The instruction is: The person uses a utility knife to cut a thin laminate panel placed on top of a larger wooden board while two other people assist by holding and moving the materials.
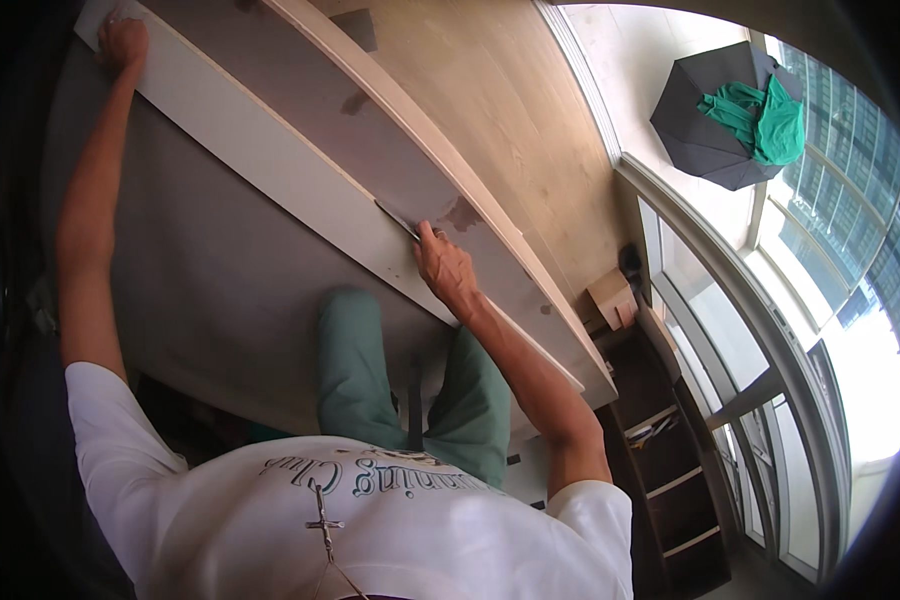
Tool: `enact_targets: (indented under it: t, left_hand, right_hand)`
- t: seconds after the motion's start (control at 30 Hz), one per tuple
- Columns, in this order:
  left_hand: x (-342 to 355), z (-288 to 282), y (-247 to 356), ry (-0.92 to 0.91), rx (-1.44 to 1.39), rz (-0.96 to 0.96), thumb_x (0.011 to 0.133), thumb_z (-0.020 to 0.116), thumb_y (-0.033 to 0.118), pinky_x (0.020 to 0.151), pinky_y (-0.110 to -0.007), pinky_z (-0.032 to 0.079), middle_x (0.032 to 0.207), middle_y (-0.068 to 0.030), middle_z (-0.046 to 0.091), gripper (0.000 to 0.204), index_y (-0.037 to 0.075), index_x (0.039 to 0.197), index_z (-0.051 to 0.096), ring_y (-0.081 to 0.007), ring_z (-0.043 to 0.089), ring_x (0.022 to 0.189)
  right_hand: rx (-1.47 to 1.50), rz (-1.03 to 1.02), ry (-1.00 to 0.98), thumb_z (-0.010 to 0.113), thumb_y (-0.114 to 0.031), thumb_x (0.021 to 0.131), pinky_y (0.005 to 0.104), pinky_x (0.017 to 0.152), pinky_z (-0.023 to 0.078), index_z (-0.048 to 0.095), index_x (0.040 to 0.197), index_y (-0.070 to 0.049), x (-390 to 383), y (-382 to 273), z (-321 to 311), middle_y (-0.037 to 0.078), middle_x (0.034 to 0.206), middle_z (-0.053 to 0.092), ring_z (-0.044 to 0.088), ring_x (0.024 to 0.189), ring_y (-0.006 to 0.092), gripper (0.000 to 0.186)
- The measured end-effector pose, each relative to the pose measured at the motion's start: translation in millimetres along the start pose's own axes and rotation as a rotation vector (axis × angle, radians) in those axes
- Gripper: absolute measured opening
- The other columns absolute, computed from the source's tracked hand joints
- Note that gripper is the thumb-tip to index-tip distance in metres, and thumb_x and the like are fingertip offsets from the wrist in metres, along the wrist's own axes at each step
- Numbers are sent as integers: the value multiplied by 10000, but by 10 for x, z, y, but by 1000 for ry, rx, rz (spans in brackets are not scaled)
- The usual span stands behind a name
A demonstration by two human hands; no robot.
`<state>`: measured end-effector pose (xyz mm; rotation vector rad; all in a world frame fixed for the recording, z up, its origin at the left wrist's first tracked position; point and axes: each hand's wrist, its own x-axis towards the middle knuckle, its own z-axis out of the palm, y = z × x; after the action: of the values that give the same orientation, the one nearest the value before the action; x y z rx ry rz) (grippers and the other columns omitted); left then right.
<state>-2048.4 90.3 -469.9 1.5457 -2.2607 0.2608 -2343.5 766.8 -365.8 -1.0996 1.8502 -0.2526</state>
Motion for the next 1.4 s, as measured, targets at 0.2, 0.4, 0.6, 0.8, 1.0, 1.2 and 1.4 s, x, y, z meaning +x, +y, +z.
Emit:
enact_targets:
  t: [0.2,0.4,0.6,0.8,1.0,1.2,1.4]
  left_hand:
    - [-1793,-556,2265,48,-382,-320,944,519,249,1169,-704,167,1441,-127,547,368,93,1252,647,-295,453,1401]
    - [-3075,-1556,3185,-89,-197,-271,998,480,216,1206,-645,155,1520,-102,490,387,102,1341,618,-299,369,1480]
    - [-3093,-1595,3369,-151,-153,-315,1002,422,164,1212,-645,148,1539,-99,473,437,93,1410,560,-298,346,1496]
    - [-3081,-1614,3319,-138,-134,-325,990,431,124,1212,-650,151,1528,-93,479,415,102,1379,573,-305,361,1488]
    - [-3110,-1511,3398,-128,-145,-315,969,453,84,1219,-650,131,1536,-68,452,437,123,1395,541,-305,334,1500]
    - [-3061,-1627,3277,-158,-145,-304,940,505,77,1211,-671,146,1518,-68,438,472,146,1407,514,-334,342,1495]
    - [-3052,-1593,3275,-129,-169,-323,992,452,110,1227,-642,141,1538,-36,427,429,139,1413,528,-305,335,1501]
  right_hand:
    - [-89,6,98,589,-219,992,542,609,529,504,1202,-63,-164,448,-265,226,829,661,661,703,445,275]
    - [-44,-8,67,572,-243,1003,541,608,536,500,1122,-81,-151,270,-192,211,780,665,669,697,444,213]
    - [-45,167,-32,557,-263,1012,556,644,534,480,1111,-87,-1306,1161,-132,232,881,674,668,774,458,216]
    - [31,113,-66,552,-270,1019,563,655,525,483,1101,-75,-1068,809,-398,234,882,672,665,781,465,223]
    - [35,-133,135,556,-260,1023,535,582,537,491,1069,-55,474,-33,-469,233,817,666,660,684,451,221]
    - [-76,-287,136,577,-224,1009,545,571,529,503,1122,-32,599,-202,-283,226,746,659,657,662,451,235]
    - [-119,54,-160,583,-209,1009,575,612,507,495,1192,-28,-928,1035,-235,255,779,672,648,718,483,272]
